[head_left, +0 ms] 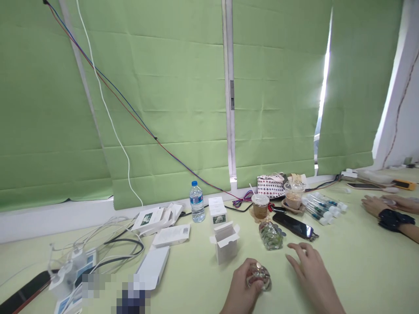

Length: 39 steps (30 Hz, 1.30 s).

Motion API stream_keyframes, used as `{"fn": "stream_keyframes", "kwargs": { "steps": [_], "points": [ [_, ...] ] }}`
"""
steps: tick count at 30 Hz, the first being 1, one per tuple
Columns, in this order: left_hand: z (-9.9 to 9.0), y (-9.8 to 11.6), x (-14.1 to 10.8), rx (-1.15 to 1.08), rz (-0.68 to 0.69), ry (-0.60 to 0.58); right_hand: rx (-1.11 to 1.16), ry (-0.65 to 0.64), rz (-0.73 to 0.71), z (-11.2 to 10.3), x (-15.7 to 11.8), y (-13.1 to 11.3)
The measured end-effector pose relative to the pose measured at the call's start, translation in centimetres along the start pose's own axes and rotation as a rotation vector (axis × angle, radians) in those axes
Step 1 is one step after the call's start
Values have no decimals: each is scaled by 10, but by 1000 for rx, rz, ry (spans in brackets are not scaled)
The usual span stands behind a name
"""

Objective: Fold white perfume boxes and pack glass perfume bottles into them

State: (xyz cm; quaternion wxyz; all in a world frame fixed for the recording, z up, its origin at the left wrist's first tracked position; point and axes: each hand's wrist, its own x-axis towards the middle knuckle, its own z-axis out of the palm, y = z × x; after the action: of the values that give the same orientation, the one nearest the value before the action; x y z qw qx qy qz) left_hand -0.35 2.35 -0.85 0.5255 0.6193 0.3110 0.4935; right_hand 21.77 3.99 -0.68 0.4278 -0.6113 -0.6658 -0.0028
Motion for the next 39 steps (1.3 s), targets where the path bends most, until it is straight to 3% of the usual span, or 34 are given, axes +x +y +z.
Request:
{"fn": "stream_keyframes", "kwargs": {
  "steps": [2, 5, 7, 11, 14, 16, 21, 33, 39],
  "points": [
    [0, -2, 0, 10, 12, 1, -189, -44, 72, -2, -3, 24],
    [-1, -1, 0, 28, 13, 9, -61, -212, 136, -3, -9, 36],
    [0, 2, 1, 39, 1, 14, 130, -221, 101, -3, -11, 22],
    [0, 4, 1, 31, -7, 19, 430, -145, -27, -4, -9, -33],
    [0, -1, 1, 41, 33, 31, 501, -185, -234, -2, -6, -64],
    [0, -3, 1, 56, 56, 33, 519, -250, -302, 2, -4, -72],
    [-1, -2, 1, 99, 86, 20, 548, -319, -266, 13, -4, -69],
    [3, 6, -1, 33, -27, 37, 524, -354, -259, 23, -11, -60],
    [-7, 9, -5, 161, -44, -75, 500, -498, -150, 14, -13, -61]
  ]
}}
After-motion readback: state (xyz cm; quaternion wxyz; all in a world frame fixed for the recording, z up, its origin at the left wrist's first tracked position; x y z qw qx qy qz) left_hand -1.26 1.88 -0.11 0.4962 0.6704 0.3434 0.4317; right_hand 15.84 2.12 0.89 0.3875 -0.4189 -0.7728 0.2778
